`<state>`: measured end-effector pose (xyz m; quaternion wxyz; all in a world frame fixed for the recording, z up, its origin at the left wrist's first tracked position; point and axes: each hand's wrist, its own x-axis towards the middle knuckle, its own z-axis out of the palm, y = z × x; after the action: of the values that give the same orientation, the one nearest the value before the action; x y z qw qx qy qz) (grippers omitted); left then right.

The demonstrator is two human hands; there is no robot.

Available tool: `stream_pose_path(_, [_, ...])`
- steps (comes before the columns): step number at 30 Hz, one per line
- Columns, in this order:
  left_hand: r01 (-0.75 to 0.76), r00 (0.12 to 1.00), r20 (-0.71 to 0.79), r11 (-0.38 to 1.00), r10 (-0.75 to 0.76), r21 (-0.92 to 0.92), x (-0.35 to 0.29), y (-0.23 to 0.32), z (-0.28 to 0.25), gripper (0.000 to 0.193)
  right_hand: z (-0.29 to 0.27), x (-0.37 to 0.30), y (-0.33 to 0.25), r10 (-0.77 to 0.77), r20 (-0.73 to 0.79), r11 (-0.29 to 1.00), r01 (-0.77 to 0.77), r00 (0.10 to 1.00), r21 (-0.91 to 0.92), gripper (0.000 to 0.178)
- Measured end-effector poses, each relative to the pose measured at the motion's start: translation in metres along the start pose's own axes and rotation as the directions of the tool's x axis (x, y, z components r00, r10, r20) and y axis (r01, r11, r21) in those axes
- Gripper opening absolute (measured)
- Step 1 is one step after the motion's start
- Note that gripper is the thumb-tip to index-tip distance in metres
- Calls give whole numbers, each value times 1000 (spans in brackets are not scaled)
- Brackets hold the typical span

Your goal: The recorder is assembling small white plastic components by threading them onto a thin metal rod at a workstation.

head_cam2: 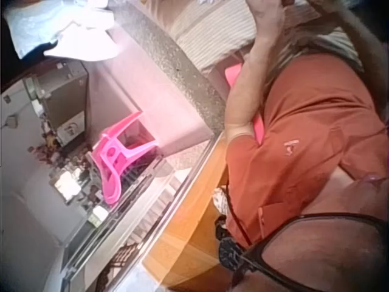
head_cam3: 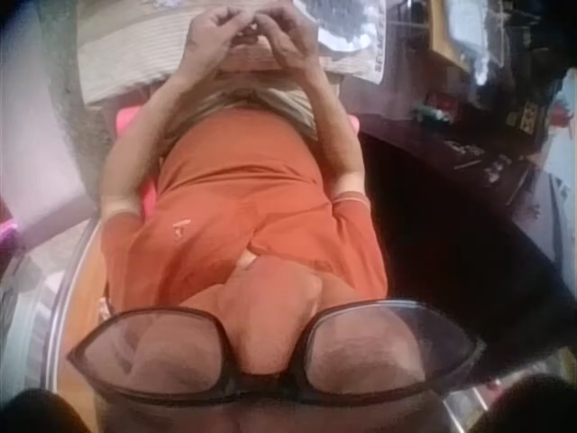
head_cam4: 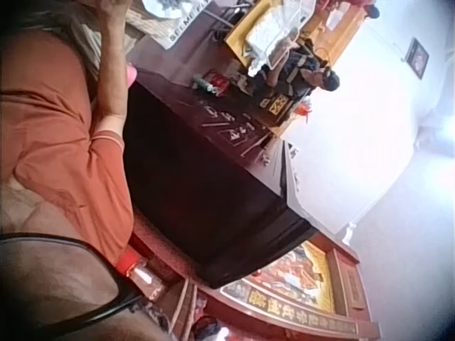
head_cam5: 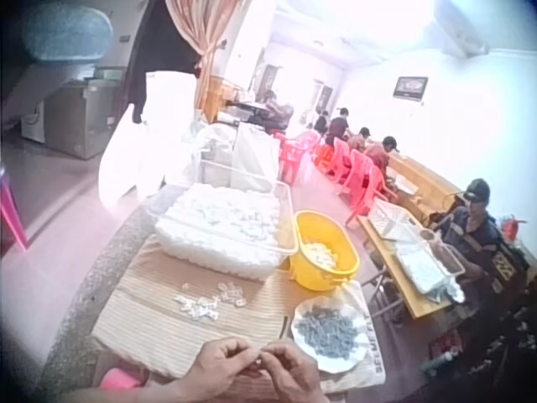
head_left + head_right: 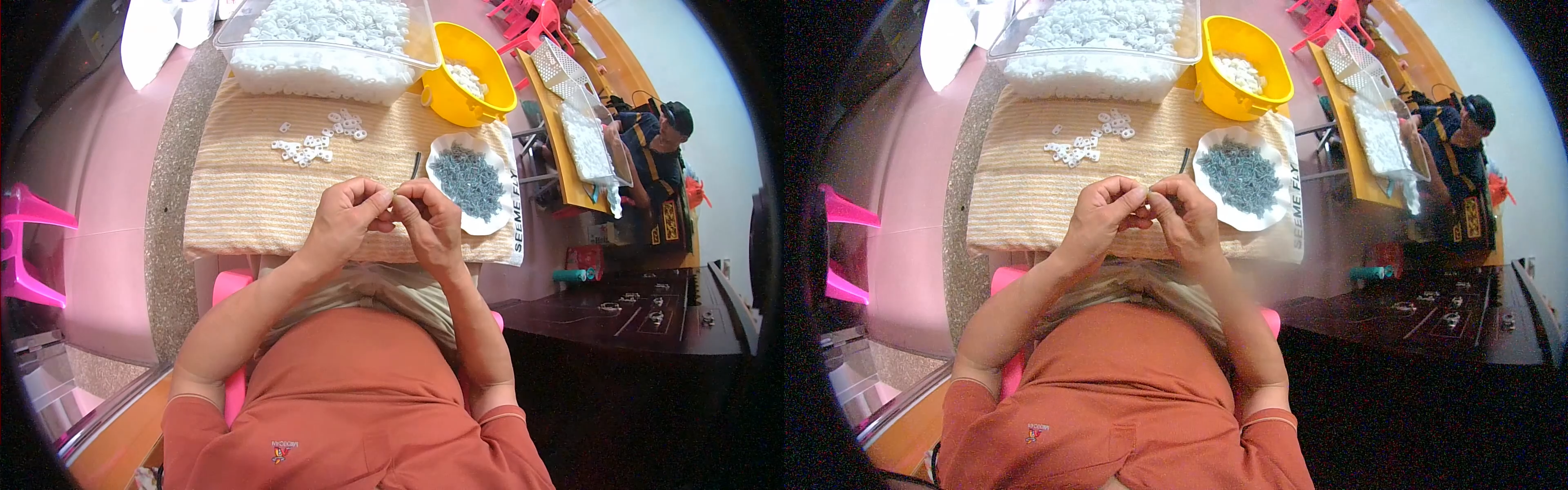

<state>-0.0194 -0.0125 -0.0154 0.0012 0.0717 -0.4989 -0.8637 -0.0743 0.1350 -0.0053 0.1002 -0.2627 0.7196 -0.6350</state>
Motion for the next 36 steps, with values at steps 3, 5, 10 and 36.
stream_pose_path(3, [-14, 1000, -12, 1000, 14, 16, 0, 0, 2, 18, 0, 0, 0, 12, -4, 1000, -12, 1000, 19, 8])
stream_pose_path(5, [-27, 999, -21, 999, 27, 30, -1, 1, 3, 18, 0, 0, 0, 10, -10, 1000, -10, 1000, 15, 8])
stream_pose_path(10, [-163, 985, -15, 959, 171, 233, -2, 1, 2, 18, 0, 0, 0, 43, 29, 994, -46, 999, 99, 9])
stream_pose_path(36, [-182, 981, -3, 929, 193, 323, -1, -3, 2, 20, -6, 2, -6, 224, 96, 924, -243, 970, 296, 17])
